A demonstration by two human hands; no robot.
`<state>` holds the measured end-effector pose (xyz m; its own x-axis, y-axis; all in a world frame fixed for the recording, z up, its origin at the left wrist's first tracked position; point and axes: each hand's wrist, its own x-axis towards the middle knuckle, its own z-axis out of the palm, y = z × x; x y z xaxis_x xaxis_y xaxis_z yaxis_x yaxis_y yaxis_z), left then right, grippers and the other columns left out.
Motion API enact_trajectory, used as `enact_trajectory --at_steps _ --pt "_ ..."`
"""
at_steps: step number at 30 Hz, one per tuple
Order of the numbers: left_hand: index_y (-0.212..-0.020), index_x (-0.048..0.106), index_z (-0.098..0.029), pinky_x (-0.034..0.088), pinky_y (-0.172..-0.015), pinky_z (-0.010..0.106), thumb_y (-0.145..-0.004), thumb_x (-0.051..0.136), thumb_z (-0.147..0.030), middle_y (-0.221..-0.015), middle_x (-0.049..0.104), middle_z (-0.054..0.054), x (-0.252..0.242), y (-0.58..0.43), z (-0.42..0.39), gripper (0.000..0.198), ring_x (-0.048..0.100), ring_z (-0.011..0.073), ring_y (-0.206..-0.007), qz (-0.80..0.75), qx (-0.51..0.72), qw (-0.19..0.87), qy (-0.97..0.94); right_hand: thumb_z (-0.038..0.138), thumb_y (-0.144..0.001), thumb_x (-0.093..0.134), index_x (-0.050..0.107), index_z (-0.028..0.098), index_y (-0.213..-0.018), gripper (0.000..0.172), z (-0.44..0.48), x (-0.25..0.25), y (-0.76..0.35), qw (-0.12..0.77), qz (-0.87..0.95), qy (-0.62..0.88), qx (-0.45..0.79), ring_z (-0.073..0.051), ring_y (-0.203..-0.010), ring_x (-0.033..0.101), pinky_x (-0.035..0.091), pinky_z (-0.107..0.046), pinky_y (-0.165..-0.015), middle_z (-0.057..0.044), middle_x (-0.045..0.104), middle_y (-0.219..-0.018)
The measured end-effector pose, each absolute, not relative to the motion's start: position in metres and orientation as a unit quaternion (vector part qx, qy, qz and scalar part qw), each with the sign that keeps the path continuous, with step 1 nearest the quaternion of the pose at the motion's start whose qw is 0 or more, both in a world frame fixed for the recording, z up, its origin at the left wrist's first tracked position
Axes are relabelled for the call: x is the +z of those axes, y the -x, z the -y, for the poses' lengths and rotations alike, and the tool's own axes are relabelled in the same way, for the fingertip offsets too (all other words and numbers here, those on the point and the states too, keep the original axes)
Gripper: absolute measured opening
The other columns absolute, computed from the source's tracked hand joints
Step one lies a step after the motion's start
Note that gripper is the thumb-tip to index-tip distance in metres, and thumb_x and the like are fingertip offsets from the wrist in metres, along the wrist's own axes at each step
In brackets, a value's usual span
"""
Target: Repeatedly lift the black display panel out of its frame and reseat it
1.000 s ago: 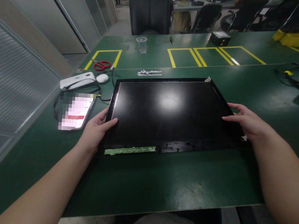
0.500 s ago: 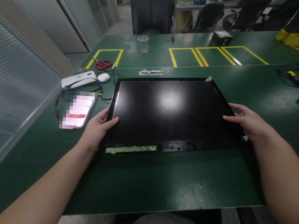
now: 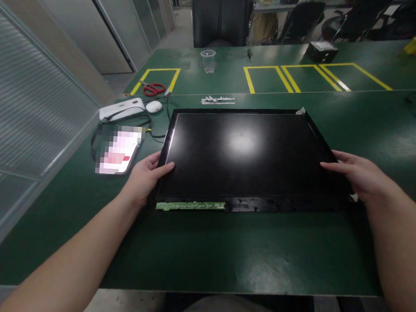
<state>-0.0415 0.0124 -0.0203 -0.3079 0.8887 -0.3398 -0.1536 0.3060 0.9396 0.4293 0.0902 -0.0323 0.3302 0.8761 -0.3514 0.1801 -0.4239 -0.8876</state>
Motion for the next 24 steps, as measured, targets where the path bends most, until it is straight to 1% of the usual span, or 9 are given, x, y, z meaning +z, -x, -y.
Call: enact_trajectory --at_steps 4,8,11,14,18,22,24 --pt "-0.125 0.078 -0.017 0.071 -0.081 0.034 -0.064 0.094 -0.011 -0.097 0.088 0.006 -0.021 0.042 -0.012 0.063 0.085 0.0275 -0.091 -0.621 0.512 0.514 -0.298 0.002 -0.069 0.077 0.081 0.026 -0.108 0.046 -0.088 -0.021 -0.419 0.361 0.311 0.735 0.482 -0.020 -0.080 0.079 0.067 -0.028 -0.070 -0.003 0.084 -0.091" --pt "-0.130 0.076 -0.017 0.070 -0.084 0.035 -0.064 0.094 -0.012 -0.100 0.088 0.008 -0.021 0.042 -0.012 0.069 0.085 0.0293 -0.095 -0.621 0.510 0.511 -0.304 0.003 -0.071 0.077 0.080 0.027 -0.109 0.045 -0.087 -0.021 -0.419 0.367 0.316 0.735 0.475 -0.021 -0.080 0.079 0.067 -0.029 -0.073 -0.003 0.083 -0.090" --pt "-0.133 0.075 -0.016 0.070 -0.084 0.036 -0.065 0.094 -0.012 -0.103 0.087 0.009 -0.020 0.043 -0.011 0.071 0.084 0.0305 -0.099 -0.622 0.507 0.512 -0.305 0.006 -0.072 0.076 0.080 0.028 -0.110 0.044 -0.088 -0.026 -0.425 0.361 0.347 0.729 0.467 -0.024 -0.080 0.079 0.069 -0.034 -0.072 -0.004 0.083 -0.091" --pt "-0.131 0.075 -0.016 0.070 -0.086 0.036 -0.065 0.094 -0.012 -0.104 0.087 0.009 -0.020 0.043 -0.011 0.068 0.084 0.0305 -0.100 -0.622 0.509 0.511 -0.306 0.009 -0.070 0.077 0.080 0.029 -0.107 0.043 -0.089 -0.029 -0.429 0.358 0.365 0.725 0.462 -0.024 -0.079 0.079 0.070 -0.035 -0.069 -0.004 0.083 -0.091" --pt "-0.127 0.076 -0.017 0.070 -0.088 0.037 -0.066 0.094 -0.013 -0.101 0.087 0.007 -0.021 0.044 -0.011 0.064 0.084 0.0290 -0.096 -0.617 0.510 0.510 -0.314 0.007 -0.070 0.076 0.080 0.029 -0.105 0.041 -0.087 -0.025 -0.423 0.367 0.353 0.730 0.456 -0.022 -0.076 0.078 0.069 -0.033 -0.070 -0.004 0.084 -0.092" --pt "-0.125 0.076 -0.017 0.069 -0.089 0.038 -0.065 0.094 -0.015 -0.101 0.086 0.006 -0.022 0.043 -0.011 0.063 0.084 0.0282 -0.095 -0.608 0.514 0.511 -0.323 0.004 -0.074 0.072 0.080 0.027 -0.108 0.042 -0.084 -0.018 -0.414 0.366 0.318 0.740 0.467 -0.020 -0.075 0.077 0.066 -0.027 -0.066 -0.004 0.084 -0.091" --pt "-0.125 0.075 -0.017 0.069 -0.088 0.037 -0.064 0.094 -0.015 -0.099 0.086 0.006 -0.021 0.043 -0.011 0.063 0.084 0.0275 -0.093 -0.606 0.516 0.512 -0.324 0.004 -0.074 0.072 0.080 0.027 -0.111 0.045 -0.084 -0.018 -0.413 0.370 0.312 0.740 0.466 -0.020 -0.076 0.077 0.066 -0.027 -0.067 -0.004 0.084 -0.092"
